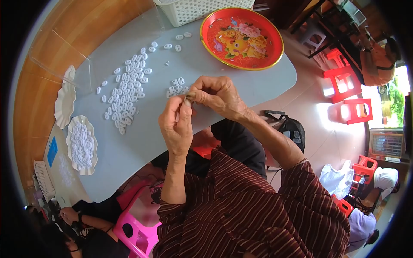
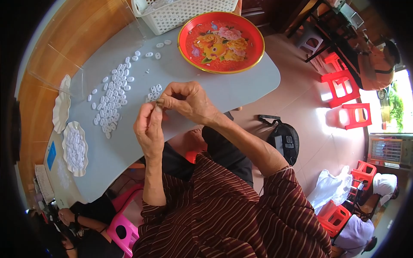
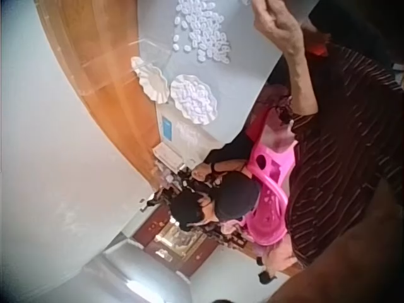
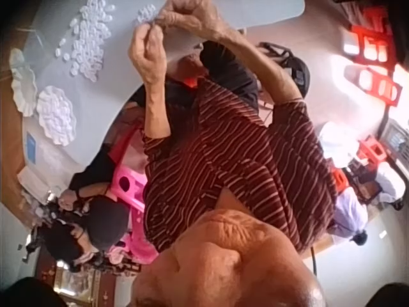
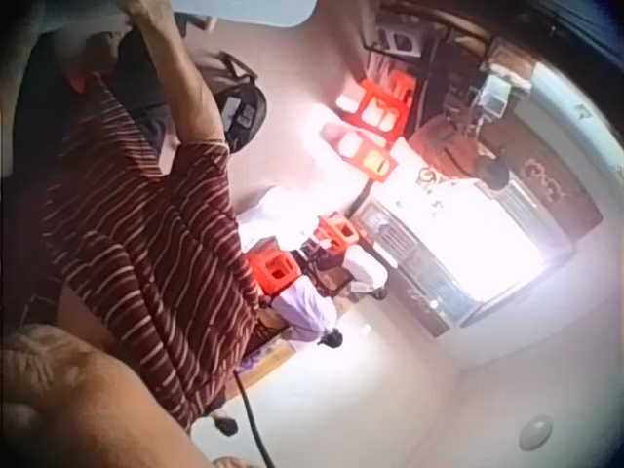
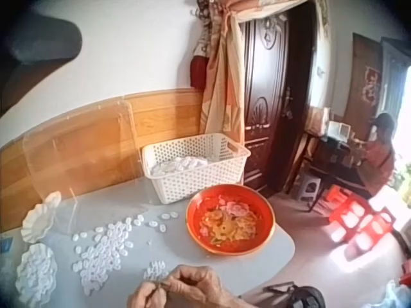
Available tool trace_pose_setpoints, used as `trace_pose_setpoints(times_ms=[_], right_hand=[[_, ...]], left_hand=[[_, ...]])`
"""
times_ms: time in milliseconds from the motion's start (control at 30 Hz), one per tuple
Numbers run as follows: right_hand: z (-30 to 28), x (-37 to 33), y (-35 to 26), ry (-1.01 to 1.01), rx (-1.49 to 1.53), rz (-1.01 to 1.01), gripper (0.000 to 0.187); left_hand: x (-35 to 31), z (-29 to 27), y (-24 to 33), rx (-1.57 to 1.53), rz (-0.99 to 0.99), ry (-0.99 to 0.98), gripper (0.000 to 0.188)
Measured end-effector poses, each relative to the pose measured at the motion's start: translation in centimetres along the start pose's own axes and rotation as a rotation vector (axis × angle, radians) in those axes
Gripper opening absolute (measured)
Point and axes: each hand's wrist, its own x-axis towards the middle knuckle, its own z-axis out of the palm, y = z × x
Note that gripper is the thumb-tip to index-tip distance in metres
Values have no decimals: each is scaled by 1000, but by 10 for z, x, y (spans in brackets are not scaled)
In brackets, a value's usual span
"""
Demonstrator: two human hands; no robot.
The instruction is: The person is manually assembling small white plastic fasteners at a table.
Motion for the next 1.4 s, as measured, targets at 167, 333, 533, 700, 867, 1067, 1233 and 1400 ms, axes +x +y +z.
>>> trace_pose_setpoints(times_ms=[167, 333, 533, 700, 867, 1067, 1233, 1400], right_hand=[[0, -1, 4, -38, 79, -64, 18], [-2, -3, 2, -62, 57, -32, 18], [0, -5, 4, -17, -9, -45, 19], [1, -4, 12, -31, 72, -56, 20], [5, -1, 12, -82, 127, -96, 18], [3, 2, 18, 16, 68, -147, 14], [5, 0, 19, 70, 12, -89, 14], [3, -4, 9, 57, 39, -43, 15]], left_hand=[[0, 0, 5, -100, -54, -13, 12], [-3, -3, -2, -65, -61, -66, 17], [-6, 4, -10, 242, 261, -8, 13], [-5, 1, 1, 56, 21, -40, 17], [-7, -1, -5, 0, 14, 21, 23], [-2, -1, -3, 31, -14, -24, 20], [12, -27, -5, 385, 149, -46, 16], [74, -82, -21, 802, 414, -23, 13]])
